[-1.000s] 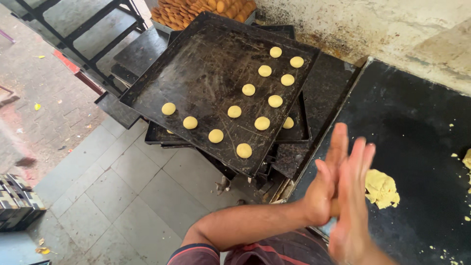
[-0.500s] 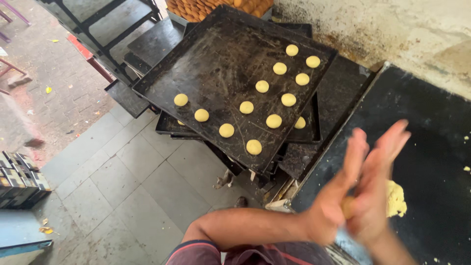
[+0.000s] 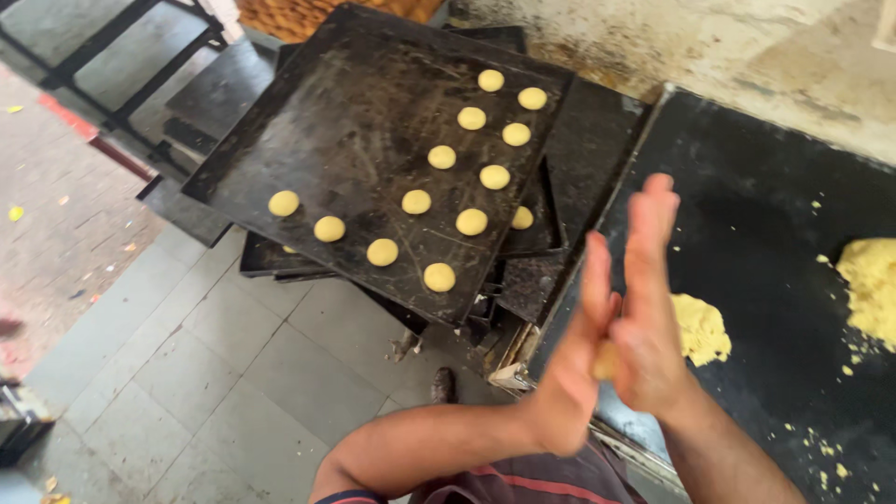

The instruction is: The person repeatedly takes small portions of yellow dough from a large pile on a black countertop. They roll the dough between their palms to form smooth, round balls and place them in rows on a black baking tray. The process is continuous, filling the tray with uniformly shaped dough balls.

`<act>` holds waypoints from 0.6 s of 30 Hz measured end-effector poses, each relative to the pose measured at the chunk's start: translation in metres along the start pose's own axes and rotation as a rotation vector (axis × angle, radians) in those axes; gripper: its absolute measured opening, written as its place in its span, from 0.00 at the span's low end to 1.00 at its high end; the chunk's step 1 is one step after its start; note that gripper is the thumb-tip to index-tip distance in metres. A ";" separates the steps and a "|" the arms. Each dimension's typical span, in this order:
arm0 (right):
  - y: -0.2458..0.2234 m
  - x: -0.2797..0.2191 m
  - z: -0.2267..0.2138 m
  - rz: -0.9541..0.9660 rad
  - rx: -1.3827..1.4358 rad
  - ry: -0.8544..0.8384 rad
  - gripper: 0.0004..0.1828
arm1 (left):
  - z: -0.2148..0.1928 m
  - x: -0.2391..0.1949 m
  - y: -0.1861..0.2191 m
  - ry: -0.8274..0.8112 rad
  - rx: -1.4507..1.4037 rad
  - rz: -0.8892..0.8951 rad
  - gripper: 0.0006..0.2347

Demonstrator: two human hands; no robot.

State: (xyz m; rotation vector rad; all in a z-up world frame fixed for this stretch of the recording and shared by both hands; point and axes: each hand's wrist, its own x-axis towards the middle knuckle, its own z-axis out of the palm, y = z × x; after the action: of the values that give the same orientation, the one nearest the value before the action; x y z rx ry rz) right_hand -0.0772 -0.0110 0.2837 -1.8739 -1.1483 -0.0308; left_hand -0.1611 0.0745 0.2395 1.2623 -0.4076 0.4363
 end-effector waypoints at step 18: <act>-0.033 -0.007 -0.001 -0.046 0.393 0.024 0.70 | -0.006 0.015 0.012 0.040 0.093 0.006 0.42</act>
State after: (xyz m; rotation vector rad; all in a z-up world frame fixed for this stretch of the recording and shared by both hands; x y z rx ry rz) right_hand -0.1043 -0.0113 0.3035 -1.4960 -1.0908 0.1373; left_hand -0.1544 0.0841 0.2558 1.3401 -0.3605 0.4896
